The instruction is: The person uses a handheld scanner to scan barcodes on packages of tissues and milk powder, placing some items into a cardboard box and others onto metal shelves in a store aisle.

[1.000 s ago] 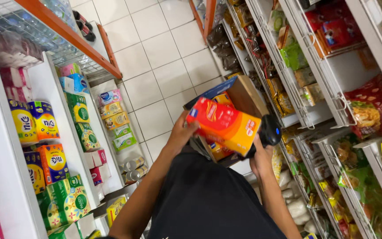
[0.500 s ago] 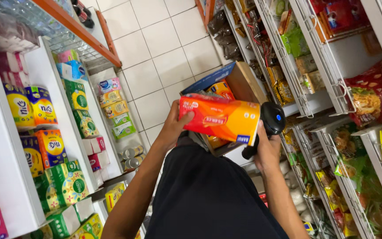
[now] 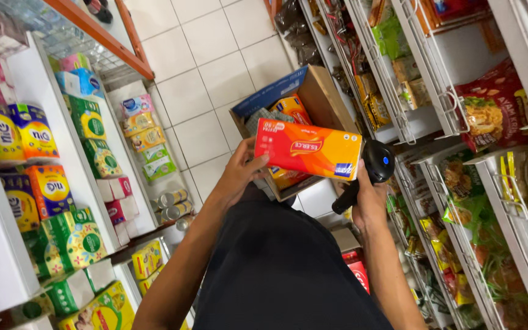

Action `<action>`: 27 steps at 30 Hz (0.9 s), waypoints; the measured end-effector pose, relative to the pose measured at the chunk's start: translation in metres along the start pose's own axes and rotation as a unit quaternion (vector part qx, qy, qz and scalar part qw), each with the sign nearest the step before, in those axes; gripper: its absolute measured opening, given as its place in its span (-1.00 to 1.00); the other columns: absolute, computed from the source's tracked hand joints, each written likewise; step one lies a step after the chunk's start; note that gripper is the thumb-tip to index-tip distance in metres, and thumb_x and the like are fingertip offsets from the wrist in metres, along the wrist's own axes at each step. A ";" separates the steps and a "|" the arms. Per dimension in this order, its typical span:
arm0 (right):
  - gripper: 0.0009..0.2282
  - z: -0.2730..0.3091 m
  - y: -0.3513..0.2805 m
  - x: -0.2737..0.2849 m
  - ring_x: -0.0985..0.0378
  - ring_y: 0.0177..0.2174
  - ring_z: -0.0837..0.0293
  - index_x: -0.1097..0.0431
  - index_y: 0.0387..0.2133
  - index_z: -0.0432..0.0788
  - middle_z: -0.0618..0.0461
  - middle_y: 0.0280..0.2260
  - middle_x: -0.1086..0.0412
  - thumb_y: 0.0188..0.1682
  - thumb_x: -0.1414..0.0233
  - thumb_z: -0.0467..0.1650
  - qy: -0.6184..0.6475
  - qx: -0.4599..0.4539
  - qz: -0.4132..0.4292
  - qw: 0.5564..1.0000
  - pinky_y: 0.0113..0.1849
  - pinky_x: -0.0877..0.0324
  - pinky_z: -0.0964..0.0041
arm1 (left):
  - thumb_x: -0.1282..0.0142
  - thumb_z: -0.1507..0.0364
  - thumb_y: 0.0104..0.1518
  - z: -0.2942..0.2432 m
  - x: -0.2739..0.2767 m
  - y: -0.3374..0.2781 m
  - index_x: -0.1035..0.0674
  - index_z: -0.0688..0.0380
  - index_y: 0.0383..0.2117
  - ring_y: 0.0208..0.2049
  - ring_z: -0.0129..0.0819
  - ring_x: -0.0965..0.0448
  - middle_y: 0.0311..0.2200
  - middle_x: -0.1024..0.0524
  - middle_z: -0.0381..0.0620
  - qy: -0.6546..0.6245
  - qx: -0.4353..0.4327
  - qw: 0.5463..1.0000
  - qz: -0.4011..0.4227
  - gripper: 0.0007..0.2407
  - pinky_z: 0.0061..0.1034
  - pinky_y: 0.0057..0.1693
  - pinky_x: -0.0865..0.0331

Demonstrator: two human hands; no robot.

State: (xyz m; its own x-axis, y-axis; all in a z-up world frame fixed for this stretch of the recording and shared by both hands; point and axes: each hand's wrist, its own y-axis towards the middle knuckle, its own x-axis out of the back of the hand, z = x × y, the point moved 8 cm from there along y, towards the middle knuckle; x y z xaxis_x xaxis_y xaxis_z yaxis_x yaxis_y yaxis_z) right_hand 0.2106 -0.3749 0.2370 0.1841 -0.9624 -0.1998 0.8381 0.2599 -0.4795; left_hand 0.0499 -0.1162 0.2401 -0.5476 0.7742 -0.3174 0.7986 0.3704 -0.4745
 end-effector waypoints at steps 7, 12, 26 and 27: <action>-0.68 -0.010 0.003 -0.010 -0.51 -0.28 0.13 -0.39 0.02 -0.21 0.02 -0.16 -0.47 0.05 -0.19 -0.34 -0.004 -0.024 0.002 1.000 -0.27 -0.43 0.12 | -0.20 0.26 0.17 0.001 -0.005 0.004 -0.40 0.12 -0.05 -0.11 -0.42 -0.61 -0.08 -0.48 -0.16 -0.097 -0.087 0.985 -0.113 -0.67 -0.41 -0.04 -0.62; -0.57 0.005 0.007 -0.036 -0.43 0.05 0.18 -0.25 0.20 -0.19 0.05 0.06 -0.38 0.06 -0.14 -0.42 0.041 0.045 0.075 0.995 0.12 -0.34 0.21 | -0.16 0.18 0.27 -0.007 0.023 -0.001 -0.50 0.18 -0.17 -0.35 -0.51 -0.52 -0.22 -0.52 -0.16 0.016 -0.059 0.980 -0.190 -0.70 -0.61 -0.34 -0.41; -0.66 0.022 0.016 -0.102 -0.45 -0.21 0.26 -0.35 0.06 -0.16 0.14 -0.17 -0.39 0.04 -0.19 -0.39 -0.039 0.085 0.098 0.991 -0.20 -0.45 0.31 | -0.20 0.36 0.25 -0.075 0.082 -0.030 -0.55 0.33 -0.20 0.15 -0.26 -0.56 0.21 -0.46 0.23 0.150 -0.222 0.941 -0.205 -0.78 -0.48 0.03 -0.61; -0.65 0.025 0.015 -0.110 -0.45 -0.20 0.29 -0.36 0.07 -0.16 0.15 -0.16 -0.40 0.03 -0.20 -0.40 -0.045 0.102 0.108 0.988 -0.19 -0.44 0.33 | -0.19 0.39 0.25 -0.076 0.085 -0.030 -0.51 0.32 -0.20 0.19 -0.24 -0.54 0.19 -0.49 0.25 0.123 -0.241 0.941 -0.203 -0.79 -0.47 0.06 -0.60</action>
